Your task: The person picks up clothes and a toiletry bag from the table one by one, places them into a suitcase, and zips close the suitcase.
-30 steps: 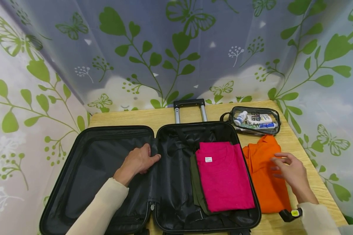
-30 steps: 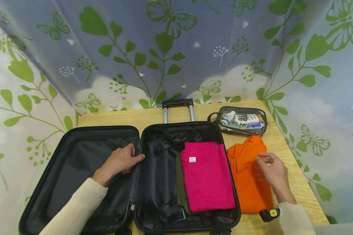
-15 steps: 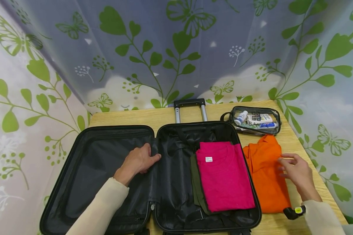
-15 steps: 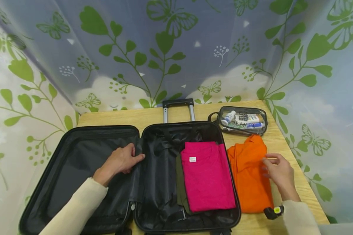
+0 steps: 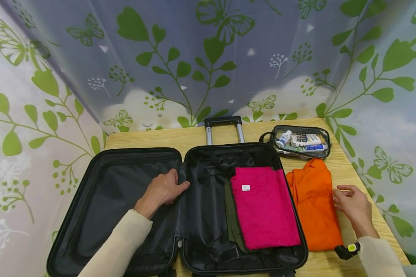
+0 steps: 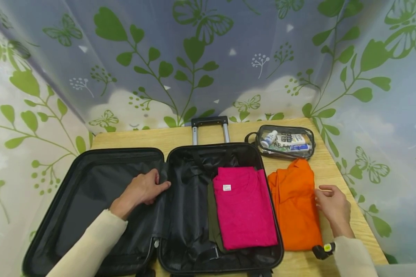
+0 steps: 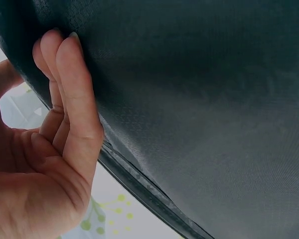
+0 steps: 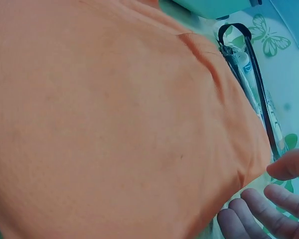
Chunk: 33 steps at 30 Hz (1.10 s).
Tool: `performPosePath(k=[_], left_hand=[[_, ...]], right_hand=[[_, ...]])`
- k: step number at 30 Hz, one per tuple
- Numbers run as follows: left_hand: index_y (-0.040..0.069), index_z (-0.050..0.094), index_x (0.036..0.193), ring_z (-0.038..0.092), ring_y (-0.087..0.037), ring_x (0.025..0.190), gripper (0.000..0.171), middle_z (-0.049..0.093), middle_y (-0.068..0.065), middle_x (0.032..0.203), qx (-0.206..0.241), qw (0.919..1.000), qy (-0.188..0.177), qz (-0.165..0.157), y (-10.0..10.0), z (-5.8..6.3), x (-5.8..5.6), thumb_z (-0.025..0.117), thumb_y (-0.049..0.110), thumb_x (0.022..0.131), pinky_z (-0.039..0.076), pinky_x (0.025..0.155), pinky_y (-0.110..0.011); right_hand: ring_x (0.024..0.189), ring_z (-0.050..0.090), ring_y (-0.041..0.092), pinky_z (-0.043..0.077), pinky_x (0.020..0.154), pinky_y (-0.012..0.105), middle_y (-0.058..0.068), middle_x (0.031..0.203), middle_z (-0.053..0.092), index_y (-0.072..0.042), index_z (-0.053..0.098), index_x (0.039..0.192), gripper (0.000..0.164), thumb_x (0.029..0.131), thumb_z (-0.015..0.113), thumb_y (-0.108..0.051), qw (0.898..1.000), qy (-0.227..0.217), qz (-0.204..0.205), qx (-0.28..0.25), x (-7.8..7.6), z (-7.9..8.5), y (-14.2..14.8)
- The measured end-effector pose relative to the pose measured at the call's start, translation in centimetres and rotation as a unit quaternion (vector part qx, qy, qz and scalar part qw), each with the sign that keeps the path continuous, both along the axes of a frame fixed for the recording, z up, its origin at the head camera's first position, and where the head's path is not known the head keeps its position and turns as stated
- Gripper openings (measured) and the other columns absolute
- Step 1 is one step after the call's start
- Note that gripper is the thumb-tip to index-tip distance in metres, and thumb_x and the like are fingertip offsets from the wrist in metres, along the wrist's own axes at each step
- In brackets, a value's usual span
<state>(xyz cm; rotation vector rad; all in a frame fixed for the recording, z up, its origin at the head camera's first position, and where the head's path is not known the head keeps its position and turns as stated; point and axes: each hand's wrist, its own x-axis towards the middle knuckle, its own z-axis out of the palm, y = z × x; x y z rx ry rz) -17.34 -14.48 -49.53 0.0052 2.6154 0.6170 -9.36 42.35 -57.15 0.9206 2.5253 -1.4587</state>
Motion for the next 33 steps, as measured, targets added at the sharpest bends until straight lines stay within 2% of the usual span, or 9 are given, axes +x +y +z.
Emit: performPosePath(k=[5,12,18,21,23,26,33], left_hand=[[0.01,0.058,0.104,0.067,-0.021,0.057,0.042,0.068,-0.008,0.07,0.0,1.0,0.0,0.0,-0.03,-0.1,0.03,0.068,0.051,0.105,0.047,0.057,-0.034],[0.011,0.057,0.106,0.067,-0.02,0.058,0.043,0.067,-0.007,0.07,0.004,1.0,0.004,0.008,-0.17,-0.25,0.25,0.068,0.052,0.104,0.046,0.058,-0.033],[0.01,0.056,0.108,0.069,-0.02,0.057,0.044,0.068,-0.009,0.072,0.027,0.9994,-0.003,0.021,-0.25,-0.26,0.36,0.07,0.052,0.104,0.051,0.06,-0.034],[0.009,0.056,0.112,0.071,-0.02,0.056,0.044,0.069,-0.01,0.073,0.04,0.9987,-0.007,0.029,-0.23,-0.31,0.32,0.071,0.05,0.104,0.055,0.061,-0.035],[0.008,0.056,0.117,0.071,-0.02,0.056,0.046,0.069,-0.011,0.073,0.048,0.9982,-0.01,0.033,-0.19,-0.37,0.34,0.071,0.049,0.105,0.057,0.062,-0.036],[0.007,0.054,0.129,0.072,-0.021,0.055,0.051,0.07,-0.012,0.074,0.061,0.9973,-0.01,0.041,-0.13,-0.47,0.41,0.072,0.048,0.105,0.059,0.061,-0.036],[0.011,0.042,0.157,0.071,-0.021,0.052,0.07,0.07,-0.012,0.071,0.083,0.9953,0.004,0.049,-0.1,-0.53,0.63,0.073,0.045,0.104,0.059,0.055,-0.036]], right_hand=[[0.074,0.069,-0.002,0.064,0.069,0.025,-0.021,0.092,0.063,0.005,0.047,0.155,0.061,0.108,0.063,-0.031,1.0,-0.006,0.011,-0.002,0.1,-0.33,0.21],[0.074,0.067,-0.003,0.064,0.068,0.025,0.01,0.117,0.072,0.005,0.046,0.156,0.065,0.109,0.062,-0.035,0.999,-0.019,0.021,0.013,0.0,-0.55,0.26],[0.074,0.067,0.0,0.064,0.068,0.026,0.008,0.115,0.071,0.005,0.044,0.157,0.069,0.109,0.063,-0.04,0.999,-0.03,0.018,0.002,-0.14,-0.64,0.36],[0.074,0.067,0.0,0.064,0.069,0.026,0.018,0.123,0.07,0.005,0.043,0.158,0.07,0.109,0.063,-0.042,0.999,-0.037,0.019,-0.004,-0.12,-0.67,0.34],[0.075,0.066,0.0,0.064,0.07,0.025,0.026,0.131,0.066,0.005,0.042,0.158,0.071,0.109,0.062,-0.043,0.999,-0.042,0.021,-0.006,-0.07,-0.67,0.28],[0.076,0.066,0.001,0.063,0.07,0.024,0.031,0.138,0.062,0.005,0.042,0.158,0.072,0.11,0.061,-0.045,0.998,-0.051,0.023,-0.005,-0.01,-0.56,0.15],[0.08,0.065,0.004,0.062,0.071,0.023,0.03,0.137,0.061,0.005,0.041,0.159,0.073,0.111,0.059,-0.047,0.998,-0.058,0.032,-0.005,-0.15,-0.16,-0.07]])
